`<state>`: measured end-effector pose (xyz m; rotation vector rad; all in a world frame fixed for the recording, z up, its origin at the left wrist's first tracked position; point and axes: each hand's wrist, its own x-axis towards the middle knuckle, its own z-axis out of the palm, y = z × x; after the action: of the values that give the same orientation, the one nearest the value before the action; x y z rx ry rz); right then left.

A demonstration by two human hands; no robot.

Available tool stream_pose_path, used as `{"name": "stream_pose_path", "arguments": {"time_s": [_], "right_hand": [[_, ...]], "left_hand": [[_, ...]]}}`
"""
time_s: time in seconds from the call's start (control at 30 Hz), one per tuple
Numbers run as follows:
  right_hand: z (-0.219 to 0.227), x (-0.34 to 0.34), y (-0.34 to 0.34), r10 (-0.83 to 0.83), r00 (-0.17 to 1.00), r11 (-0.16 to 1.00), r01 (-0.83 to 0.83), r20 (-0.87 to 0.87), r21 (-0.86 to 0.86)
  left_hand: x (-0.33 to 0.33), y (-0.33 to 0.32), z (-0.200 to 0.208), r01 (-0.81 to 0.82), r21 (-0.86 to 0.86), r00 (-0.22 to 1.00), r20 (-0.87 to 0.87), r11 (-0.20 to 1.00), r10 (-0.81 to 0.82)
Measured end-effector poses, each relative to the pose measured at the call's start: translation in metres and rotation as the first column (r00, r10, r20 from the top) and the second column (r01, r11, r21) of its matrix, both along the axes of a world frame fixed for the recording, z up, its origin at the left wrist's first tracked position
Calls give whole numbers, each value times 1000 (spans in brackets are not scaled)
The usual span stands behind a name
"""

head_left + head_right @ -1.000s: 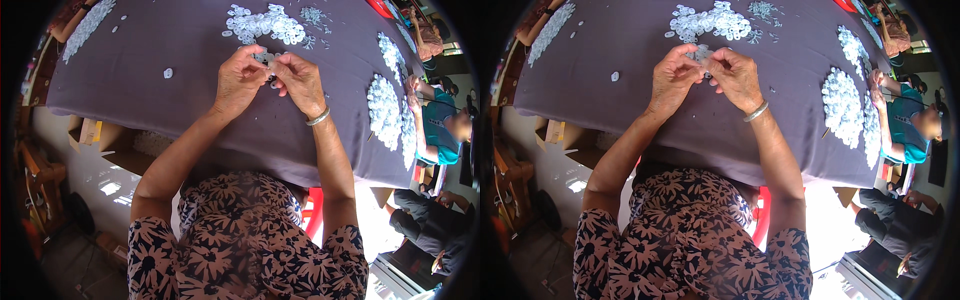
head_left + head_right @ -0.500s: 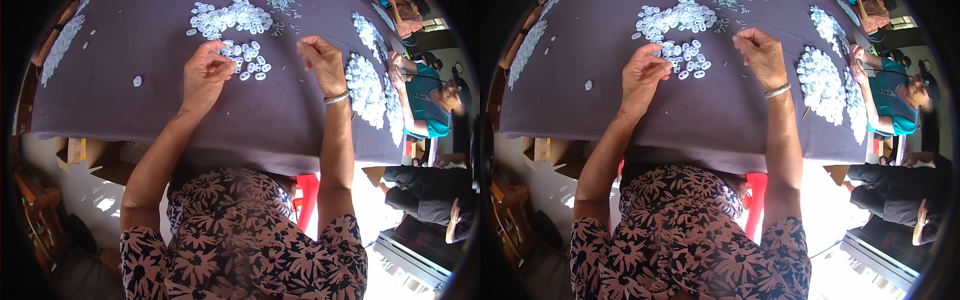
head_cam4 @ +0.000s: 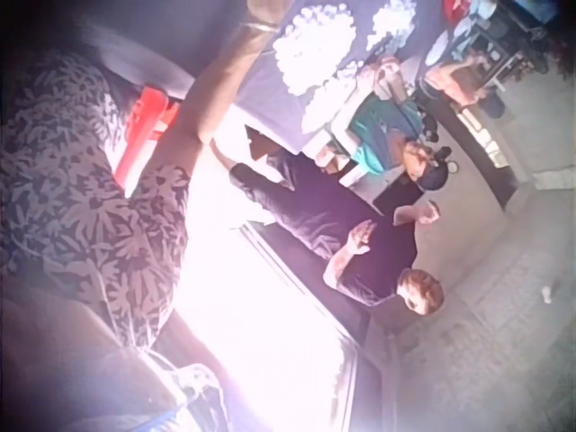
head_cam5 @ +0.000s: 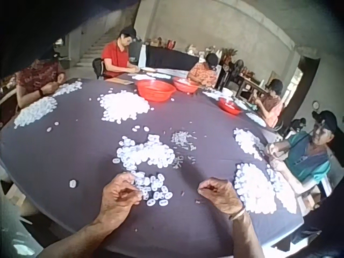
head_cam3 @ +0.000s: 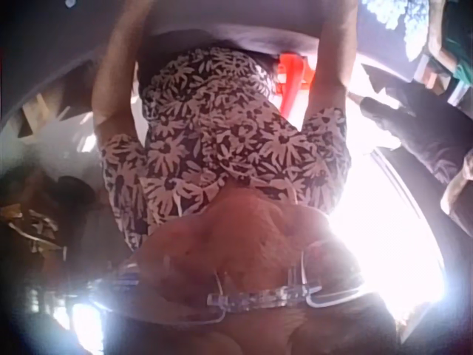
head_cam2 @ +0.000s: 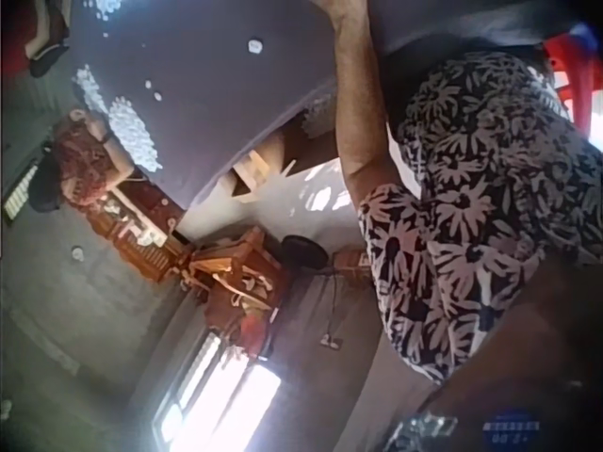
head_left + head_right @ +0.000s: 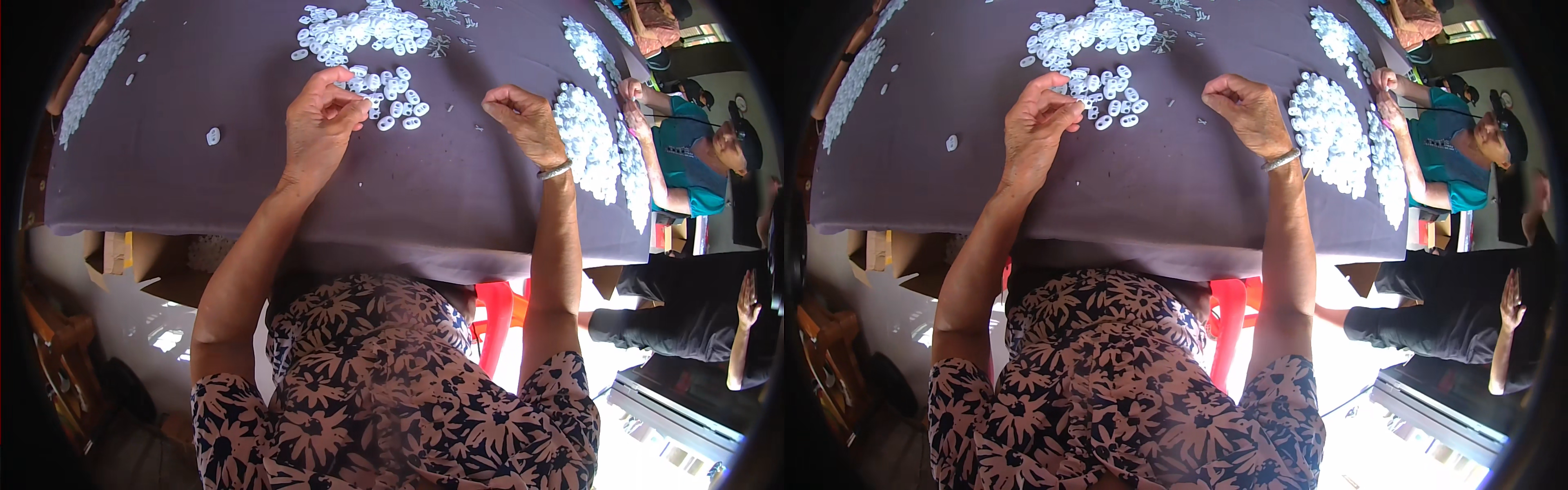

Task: The person assembles plastic components by hand, inserting small pins into plastic clips and setting the assembled pieces onto the table.

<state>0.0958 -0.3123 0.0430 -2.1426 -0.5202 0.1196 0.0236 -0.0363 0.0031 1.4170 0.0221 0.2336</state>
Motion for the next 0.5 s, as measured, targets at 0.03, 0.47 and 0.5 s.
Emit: {"name": "stream_pose_path", "arguments": {"time_s": [0.03,0.47,0.5], "right_hand": [[0,-2,-1,2,1000,1000,-2,-2,1],[-7,-24,77,233,966,970,-223,111,-97],[-7,-24,78,239,965,969,-229,109,-97]], "left_hand": [[0,0,0,-2,1,1000,-2,1000,2],[-1,0,-3,-21,-59,1000,-4,998,21],[-1,0,-2,-25,-53,1000,-11,998,25]]}}
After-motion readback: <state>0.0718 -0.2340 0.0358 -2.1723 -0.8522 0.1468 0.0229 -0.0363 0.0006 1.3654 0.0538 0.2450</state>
